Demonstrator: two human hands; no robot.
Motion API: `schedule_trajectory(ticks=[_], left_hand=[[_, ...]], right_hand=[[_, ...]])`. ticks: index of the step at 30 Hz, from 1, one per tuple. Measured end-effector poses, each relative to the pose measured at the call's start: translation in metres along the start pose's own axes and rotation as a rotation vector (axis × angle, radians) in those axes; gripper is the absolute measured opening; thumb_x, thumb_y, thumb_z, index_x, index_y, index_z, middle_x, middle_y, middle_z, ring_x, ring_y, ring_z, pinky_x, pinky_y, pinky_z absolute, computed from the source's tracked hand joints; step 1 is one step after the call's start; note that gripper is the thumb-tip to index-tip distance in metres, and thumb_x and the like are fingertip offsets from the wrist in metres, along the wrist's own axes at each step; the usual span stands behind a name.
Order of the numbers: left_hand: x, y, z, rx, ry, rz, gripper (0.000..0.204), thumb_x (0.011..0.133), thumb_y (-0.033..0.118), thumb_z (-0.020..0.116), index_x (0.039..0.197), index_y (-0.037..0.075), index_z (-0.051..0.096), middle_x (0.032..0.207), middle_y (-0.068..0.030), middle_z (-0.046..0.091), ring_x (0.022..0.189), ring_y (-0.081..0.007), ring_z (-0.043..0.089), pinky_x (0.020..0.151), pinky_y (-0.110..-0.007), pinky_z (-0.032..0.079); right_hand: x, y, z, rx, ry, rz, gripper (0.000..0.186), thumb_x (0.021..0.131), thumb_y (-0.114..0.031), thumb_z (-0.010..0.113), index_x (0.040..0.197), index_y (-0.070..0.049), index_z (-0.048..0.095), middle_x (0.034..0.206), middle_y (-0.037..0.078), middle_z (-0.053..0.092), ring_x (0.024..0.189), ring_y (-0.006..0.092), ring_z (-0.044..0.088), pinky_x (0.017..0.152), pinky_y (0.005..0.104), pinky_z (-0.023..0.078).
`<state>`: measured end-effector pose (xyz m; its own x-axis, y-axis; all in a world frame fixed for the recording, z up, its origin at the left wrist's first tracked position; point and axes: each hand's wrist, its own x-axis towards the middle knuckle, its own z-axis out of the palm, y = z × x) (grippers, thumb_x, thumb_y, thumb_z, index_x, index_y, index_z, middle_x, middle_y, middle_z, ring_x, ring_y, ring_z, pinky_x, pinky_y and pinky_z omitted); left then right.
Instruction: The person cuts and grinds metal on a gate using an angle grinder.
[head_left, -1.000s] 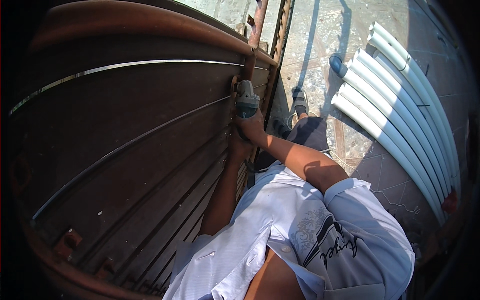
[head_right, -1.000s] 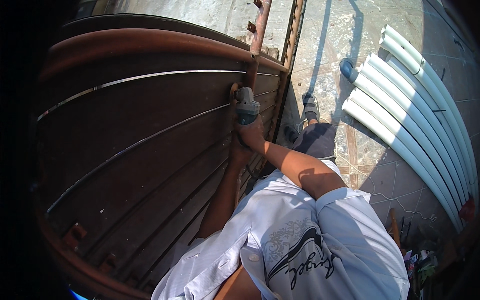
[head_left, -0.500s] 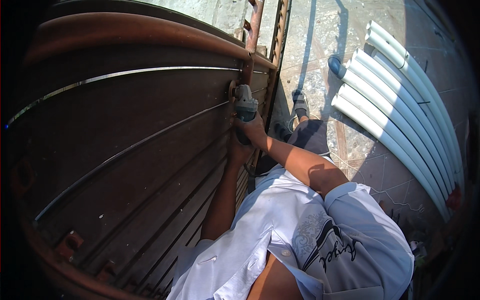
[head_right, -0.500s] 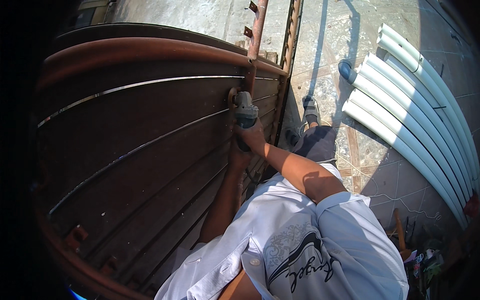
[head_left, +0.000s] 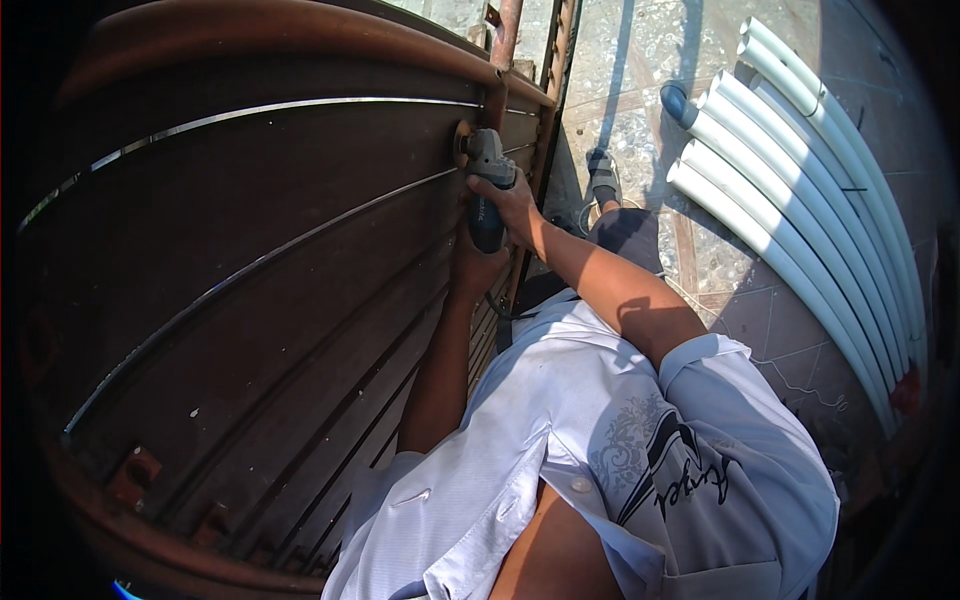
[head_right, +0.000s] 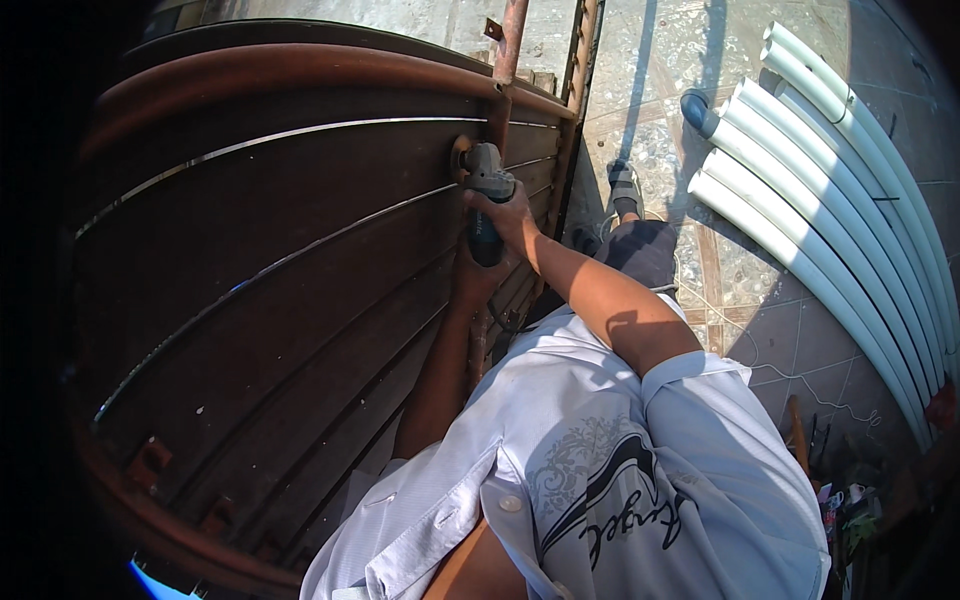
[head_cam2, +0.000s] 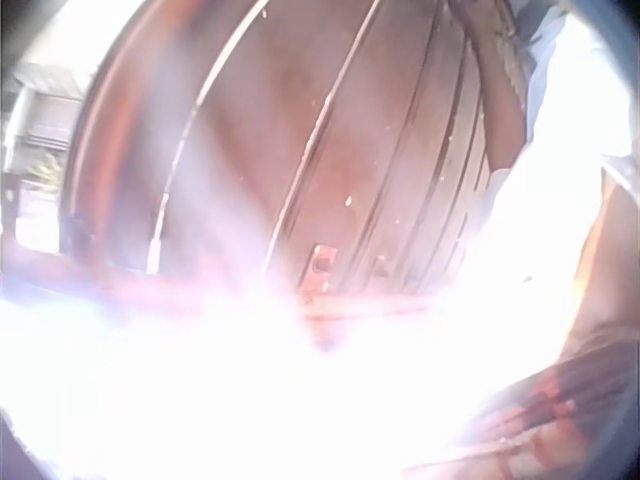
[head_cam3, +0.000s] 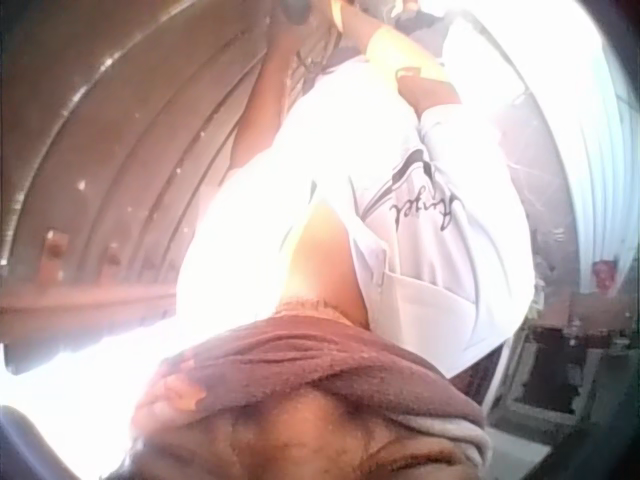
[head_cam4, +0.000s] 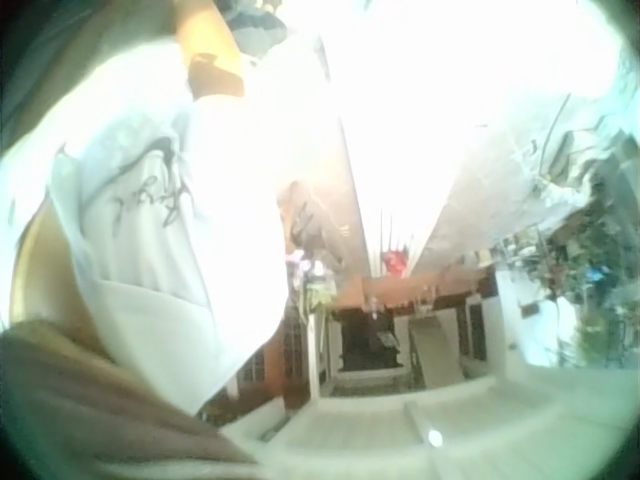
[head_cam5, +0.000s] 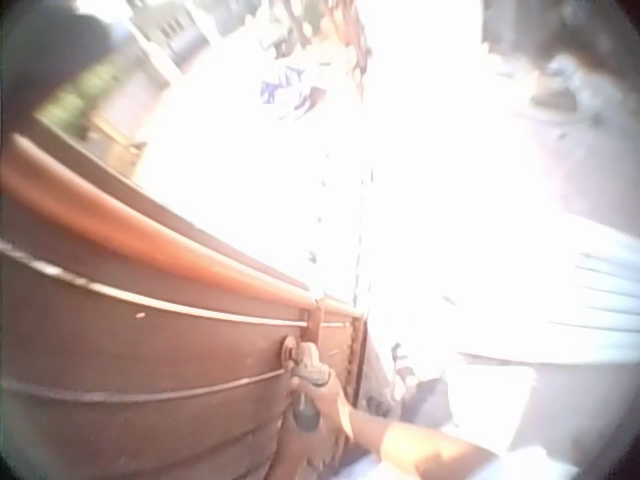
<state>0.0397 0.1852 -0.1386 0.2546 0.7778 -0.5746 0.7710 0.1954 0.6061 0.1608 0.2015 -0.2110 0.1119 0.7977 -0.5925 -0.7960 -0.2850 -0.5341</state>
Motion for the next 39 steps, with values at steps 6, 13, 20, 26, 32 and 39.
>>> schedule_trajectory(ticks=[6,13,20,26,32,39], left_hand=[[-0.003,-0.001,0.000,0.068,0.025,-0.066,0.086,0.067,0.017,0.078,0.141,0.003,0.039,0.127,-0.0174,0.058,0.118,-0.0292,0.059,0.098,-0.039,0.046],[-0.007,0.002,0.001,0.059,0.068,0.014,0.087,0.066,0.015,0.072,0.144,0.004,0.035,0.128,-0.0229,0.058,0.119,-0.0374,0.059,0.098,-0.044,0.046],[-0.006,0.005,0.001,0.096,0.051,-0.043,0.084,0.066,0.015,0.072,0.142,0.005,0.038,0.125,-0.0222,0.059,0.116,-0.0375,0.060,0.095,-0.044,0.048],[-0.006,-0.011,0.003,0.081,0.061,-0.031,0.081,0.066,0.017,0.073,0.139,0.002,0.042,0.121,-0.0228,0.061,0.111,-0.0381,0.062,0.093,-0.044,0.049],[-0.007,-0.016,0.003,0.106,0.064,-0.018,0.074,0.065,0.016,0.073,0.132,0.000,0.046,0.118,-0.0232,0.062,0.110,-0.0385,0.063,0.091,-0.044,0.049],[-0.006,-0.011,0.004,0.125,0.042,-0.025,0.068,0.066,0.016,0.073,0.127,0.000,0.049,0.114,-0.0227,0.064,0.107,-0.0384,0.064,0.090,-0.044,0.050]], right_hand=[[-0.009,-0.020,0.012,-0.008,0.164,0.074,0.072,0.077,-0.041,0.082,0.121,0.005,0.047,0.103,0.013,0.063,0.087,0.0167,0.064,0.075,0.0313,0.054],[-0.012,-0.023,0.015,0.058,0.088,0.048,0.055,0.085,-0.030,0.078,0.118,0.000,0.045,0.097,0.012,0.064,0.075,0.0177,0.068,0.066,0.0301,0.056],[0.003,-0.002,0.005,0.053,0.087,0.006,0.039,0.082,-0.023,0.079,0.107,-0.003,0.057,0.090,0.009,0.065,0.071,0.0157,0.066,0.064,0.0299,0.054],[-0.007,-0.013,0.011,0.111,0.044,0.056,0.059,0.074,-0.021,0.084,0.114,0.000,0.046,0.091,0.011,0.063,0.072,0.0165,0.065,0.063,0.0309,0.054],[-0.013,-0.015,0.017,0.143,0.091,0.050,0.054,0.075,-0.019,0.083,0.111,0.000,0.046,0.087,0.010,0.064,0.071,0.0164,0.065,0.063,0.0312,0.055],[-0.011,-0.013,0.012,0.142,0.114,0.046,0.048,0.076,-0.017,0.082,0.108,0.000,0.051,0.085,0.009,0.065,0.071,0.0161,0.066,0.063,0.0301,0.055]])
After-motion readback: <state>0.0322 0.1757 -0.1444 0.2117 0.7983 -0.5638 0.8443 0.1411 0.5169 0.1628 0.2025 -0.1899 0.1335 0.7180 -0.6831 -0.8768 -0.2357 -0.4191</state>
